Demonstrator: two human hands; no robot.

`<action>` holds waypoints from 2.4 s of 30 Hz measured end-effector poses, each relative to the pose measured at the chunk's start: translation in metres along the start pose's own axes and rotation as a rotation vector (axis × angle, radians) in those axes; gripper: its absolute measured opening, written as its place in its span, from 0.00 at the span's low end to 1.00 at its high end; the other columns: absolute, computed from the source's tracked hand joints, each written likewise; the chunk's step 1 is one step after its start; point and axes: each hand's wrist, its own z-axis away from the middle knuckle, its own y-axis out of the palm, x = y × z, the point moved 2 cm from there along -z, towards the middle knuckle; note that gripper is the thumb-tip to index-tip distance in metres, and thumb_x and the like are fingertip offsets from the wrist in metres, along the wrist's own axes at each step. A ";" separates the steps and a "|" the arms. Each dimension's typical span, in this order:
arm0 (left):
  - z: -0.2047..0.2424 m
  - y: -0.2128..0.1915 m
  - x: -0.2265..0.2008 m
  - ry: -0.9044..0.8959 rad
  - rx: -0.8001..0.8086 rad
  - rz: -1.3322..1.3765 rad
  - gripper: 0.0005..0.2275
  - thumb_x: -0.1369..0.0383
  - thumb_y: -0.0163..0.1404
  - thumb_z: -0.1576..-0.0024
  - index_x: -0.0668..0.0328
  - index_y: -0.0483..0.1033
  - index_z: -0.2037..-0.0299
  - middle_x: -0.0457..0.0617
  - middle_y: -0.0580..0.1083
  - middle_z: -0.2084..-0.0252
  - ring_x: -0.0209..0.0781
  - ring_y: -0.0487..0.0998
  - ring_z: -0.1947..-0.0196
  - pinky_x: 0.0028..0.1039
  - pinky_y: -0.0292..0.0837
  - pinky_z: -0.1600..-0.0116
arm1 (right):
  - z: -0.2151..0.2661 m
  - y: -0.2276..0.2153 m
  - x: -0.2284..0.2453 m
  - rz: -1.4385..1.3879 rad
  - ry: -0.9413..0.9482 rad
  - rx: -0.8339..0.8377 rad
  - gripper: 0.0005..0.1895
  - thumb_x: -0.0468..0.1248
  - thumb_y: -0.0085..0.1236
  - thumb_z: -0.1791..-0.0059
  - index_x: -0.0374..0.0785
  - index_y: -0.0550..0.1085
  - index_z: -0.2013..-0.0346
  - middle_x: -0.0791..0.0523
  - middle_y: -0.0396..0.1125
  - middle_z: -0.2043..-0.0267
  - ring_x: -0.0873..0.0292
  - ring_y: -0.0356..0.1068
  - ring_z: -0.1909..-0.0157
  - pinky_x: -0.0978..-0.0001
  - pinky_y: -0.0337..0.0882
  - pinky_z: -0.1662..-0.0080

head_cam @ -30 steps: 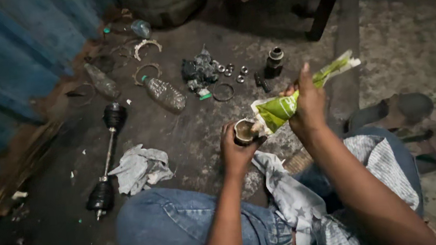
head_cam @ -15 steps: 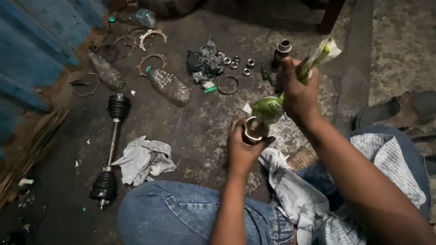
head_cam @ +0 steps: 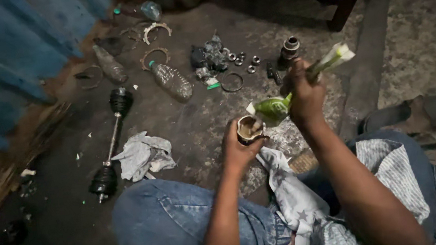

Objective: The person sits on the floor and squeezes grease from a green tube into a small metal container. They then use their fingers to scoop the grease and apply it to the inside of the container, spreading it around the inner surface.

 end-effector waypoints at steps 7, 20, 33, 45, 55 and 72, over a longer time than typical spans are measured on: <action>0.004 -0.001 -0.014 -0.025 -0.044 -0.114 0.31 0.68 0.69 0.58 0.59 0.68 0.44 0.51 0.78 0.51 0.44 0.80 0.51 0.33 0.76 0.47 | 0.002 -0.001 0.003 0.083 -0.104 0.083 0.20 0.47 0.52 0.39 0.41 0.65 0.71 0.61 0.58 0.76 0.66 0.57 0.75 0.70 0.58 0.70; 0.000 -0.003 -0.015 -0.186 -0.053 -0.054 0.32 0.68 0.70 0.60 0.57 0.65 0.46 0.51 0.77 0.50 0.43 0.80 0.51 0.32 0.77 0.47 | 0.019 -0.017 -0.007 0.067 0.118 0.071 0.11 0.41 0.56 0.43 0.42 0.63 0.57 0.57 0.66 0.59 0.62 0.69 0.55 0.68 0.73 0.53; -0.005 -0.010 0.005 -0.088 -0.106 0.099 0.28 0.79 0.60 0.55 0.62 0.65 0.43 0.53 0.75 0.48 0.41 0.78 0.47 0.31 0.74 0.42 | 0.034 0.006 -0.004 -0.021 0.093 0.596 0.61 0.34 0.70 0.60 0.51 0.38 0.24 0.45 0.40 0.20 0.42 0.57 0.25 0.45 0.65 0.35; -0.007 -0.006 -0.012 -0.167 -0.100 -0.044 0.31 0.71 0.68 0.56 0.61 0.64 0.44 0.54 0.77 0.50 0.43 0.79 0.51 0.31 0.75 0.46 | 0.053 -0.018 -0.077 0.057 0.123 0.089 0.13 0.35 0.48 0.32 0.37 0.55 0.40 0.41 0.68 0.41 0.53 0.67 0.43 0.55 0.69 0.33; -0.006 -0.004 0.019 -0.164 -0.093 -0.026 0.41 0.72 0.65 0.57 0.60 0.54 0.33 0.53 0.71 0.41 0.43 0.74 0.42 0.31 0.70 0.40 | 0.055 0.015 -0.064 -0.231 0.264 0.142 0.39 0.29 0.58 0.49 0.46 0.45 0.32 0.49 0.65 0.37 0.53 0.69 0.39 0.59 0.69 0.36; -0.005 -0.002 -0.011 -0.042 -0.116 -0.115 0.34 0.69 0.70 0.58 0.60 0.66 0.41 0.54 0.76 0.48 0.45 0.79 0.48 0.33 0.75 0.44 | -0.043 -0.083 -0.045 -0.881 0.477 -0.283 0.17 0.39 0.58 0.45 0.36 0.67 0.46 0.45 0.67 0.49 0.49 0.71 0.48 0.54 0.76 0.46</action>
